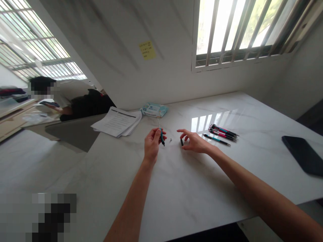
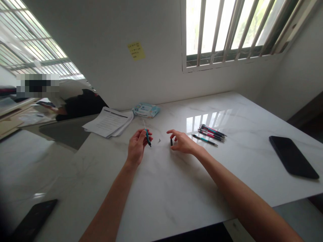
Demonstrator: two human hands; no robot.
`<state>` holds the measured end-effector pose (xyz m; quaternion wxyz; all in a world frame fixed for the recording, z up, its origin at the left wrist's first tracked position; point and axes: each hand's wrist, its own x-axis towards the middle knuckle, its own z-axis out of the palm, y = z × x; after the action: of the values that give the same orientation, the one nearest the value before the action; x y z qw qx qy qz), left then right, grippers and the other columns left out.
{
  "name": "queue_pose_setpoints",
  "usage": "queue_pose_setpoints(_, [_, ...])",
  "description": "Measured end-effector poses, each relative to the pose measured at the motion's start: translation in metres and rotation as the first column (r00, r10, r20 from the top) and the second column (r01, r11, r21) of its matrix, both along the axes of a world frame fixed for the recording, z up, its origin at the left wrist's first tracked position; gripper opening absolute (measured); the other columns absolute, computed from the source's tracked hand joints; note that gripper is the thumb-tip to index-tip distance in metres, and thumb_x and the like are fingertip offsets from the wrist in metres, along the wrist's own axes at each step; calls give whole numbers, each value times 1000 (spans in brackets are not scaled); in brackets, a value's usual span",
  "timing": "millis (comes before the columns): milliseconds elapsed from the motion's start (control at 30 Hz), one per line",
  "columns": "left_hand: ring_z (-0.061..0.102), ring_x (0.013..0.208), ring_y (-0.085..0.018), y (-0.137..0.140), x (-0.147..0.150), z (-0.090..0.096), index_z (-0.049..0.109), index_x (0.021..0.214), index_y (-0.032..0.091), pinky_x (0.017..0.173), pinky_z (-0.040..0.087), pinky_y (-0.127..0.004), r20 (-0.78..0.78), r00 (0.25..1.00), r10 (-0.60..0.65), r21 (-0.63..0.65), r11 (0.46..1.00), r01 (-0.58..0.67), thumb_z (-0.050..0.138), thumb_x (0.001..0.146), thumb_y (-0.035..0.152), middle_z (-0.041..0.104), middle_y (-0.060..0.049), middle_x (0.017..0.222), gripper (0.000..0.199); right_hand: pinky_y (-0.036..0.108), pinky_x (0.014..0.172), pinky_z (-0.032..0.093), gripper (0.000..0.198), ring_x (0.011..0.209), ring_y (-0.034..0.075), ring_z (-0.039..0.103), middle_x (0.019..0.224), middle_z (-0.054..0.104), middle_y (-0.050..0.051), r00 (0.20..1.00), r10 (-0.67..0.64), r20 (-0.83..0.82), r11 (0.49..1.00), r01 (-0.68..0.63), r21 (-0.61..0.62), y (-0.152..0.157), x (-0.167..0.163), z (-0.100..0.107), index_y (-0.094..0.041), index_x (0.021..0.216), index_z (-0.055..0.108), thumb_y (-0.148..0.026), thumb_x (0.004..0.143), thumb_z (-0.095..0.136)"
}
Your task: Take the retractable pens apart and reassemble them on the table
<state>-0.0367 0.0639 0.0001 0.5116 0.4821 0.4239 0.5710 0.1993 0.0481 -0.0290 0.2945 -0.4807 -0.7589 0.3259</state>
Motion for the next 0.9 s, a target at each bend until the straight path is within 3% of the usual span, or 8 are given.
queue_pose_setpoints(133, [65,67,-10,0,-1,1,68,98,17,66,52,-22,9,1000,-7,15,1000,7,77,82,51,70,-2,87,39,30,86,53,91,98,18,66,119,70,6,999,10,-42,1000,-11,-4,7,-28,-3,-29,157,36,-14,76,76])
queue_pose_setpoints(267, [65,66,-10,0,-1,1,68,98,17,67,53,-22,12,1000,-8,19,1000,8,76,83,51,70,-2,85,38,30,87,53,89,99,19,66,121,70,7,994,-39,-97,999,40,12,17,-47,-10,-26,155,41,-15,75,78])
queue_pose_setpoints(467, [66,66,-11,0,-1,-2,67,98,17,69,54,-24,3,1000,-16,18,1000,16,75,84,52,72,-4,88,38,30,87,54,86,95,18,66,122,72,6,990,-41,-132,999,43,16,20,-49,-18,-28,153,45,-13,74,77])
queue_pose_setpoints(733, [65,67,-10,1,0,-6,68,99,17,67,53,-23,5,1000,-21,21,1000,21,76,83,51,70,-2,86,39,30,84,53,71,92,17,66,120,74,5,993,-22,-118,998,29,60,19,-49,-18,-26,142,60,-10,74,75])
queue_pose_setpoints(900, [66,67,-11,-1,0,-6,67,100,17,68,53,-24,-8,999,-39,-21,999,39,76,83,53,69,-2,85,41,30,80,53,45,94,18,67,123,74,6,975,-46,-218,993,68,96,18,-45,-9,-26,126,70,-27,81,77])
